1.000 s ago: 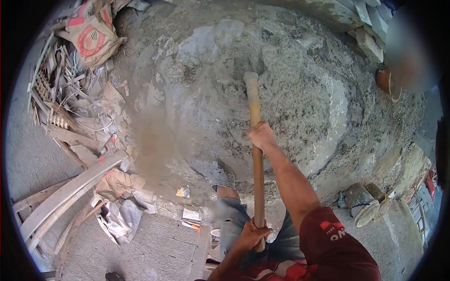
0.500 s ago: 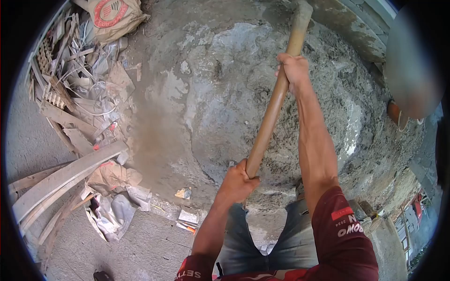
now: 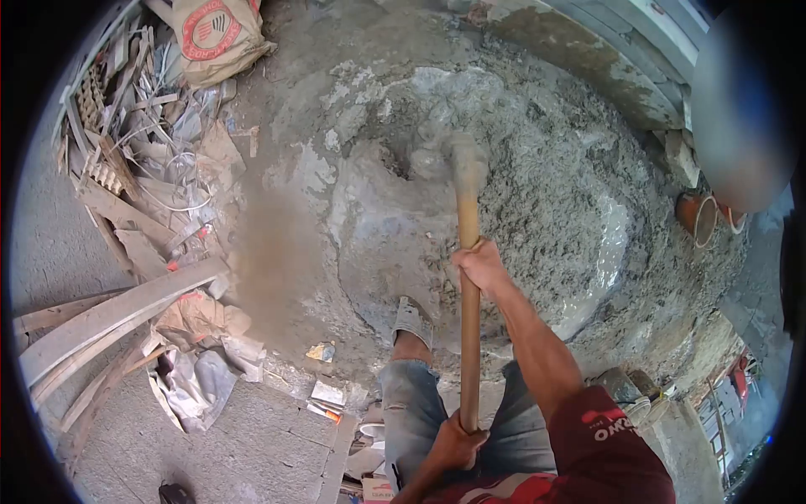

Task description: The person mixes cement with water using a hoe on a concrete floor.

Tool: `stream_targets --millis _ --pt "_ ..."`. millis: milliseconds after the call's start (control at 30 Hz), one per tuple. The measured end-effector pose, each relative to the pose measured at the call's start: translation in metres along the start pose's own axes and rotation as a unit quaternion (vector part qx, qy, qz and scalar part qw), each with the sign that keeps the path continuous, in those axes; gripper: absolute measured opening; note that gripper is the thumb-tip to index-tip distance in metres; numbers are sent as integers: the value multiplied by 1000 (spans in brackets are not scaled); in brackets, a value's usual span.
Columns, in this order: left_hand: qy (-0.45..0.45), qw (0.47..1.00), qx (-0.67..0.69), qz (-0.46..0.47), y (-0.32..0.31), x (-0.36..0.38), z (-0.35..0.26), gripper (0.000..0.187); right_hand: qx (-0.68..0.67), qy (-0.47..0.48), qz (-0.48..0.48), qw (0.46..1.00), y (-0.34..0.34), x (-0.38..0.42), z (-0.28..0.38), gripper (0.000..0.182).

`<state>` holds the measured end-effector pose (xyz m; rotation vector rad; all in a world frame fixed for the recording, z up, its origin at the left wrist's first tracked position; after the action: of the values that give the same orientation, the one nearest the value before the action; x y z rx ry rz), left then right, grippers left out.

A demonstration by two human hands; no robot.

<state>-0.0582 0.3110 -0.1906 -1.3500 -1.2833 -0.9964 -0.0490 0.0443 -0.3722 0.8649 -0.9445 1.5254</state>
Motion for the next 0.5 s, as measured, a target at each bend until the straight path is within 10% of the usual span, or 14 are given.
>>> stream_targets --millis 167,267,500 --pt "-35 985 -167 39 6 -8 -31 37 -42 114 -90 989 65 41 75 15" --pt "-238 921 -298 -74 65 -79 -117 40 -71 210 -102 970 59 -9 159 17" --pt "-141 978 -145 -41 139 -160 -178 30 -21 186 -83 979 -24 -158 187 23"
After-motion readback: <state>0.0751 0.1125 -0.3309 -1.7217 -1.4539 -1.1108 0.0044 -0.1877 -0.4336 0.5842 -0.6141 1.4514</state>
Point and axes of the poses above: each hand's wrist, its own x-axis away from the middle knuckle, its own y-axis out of the back of the hand, z = x × y, the point moved 8 cm from there along -x, towards the middle knuckle, and after that the axes turned 14 degrees about -x, right-handed, at the moved point
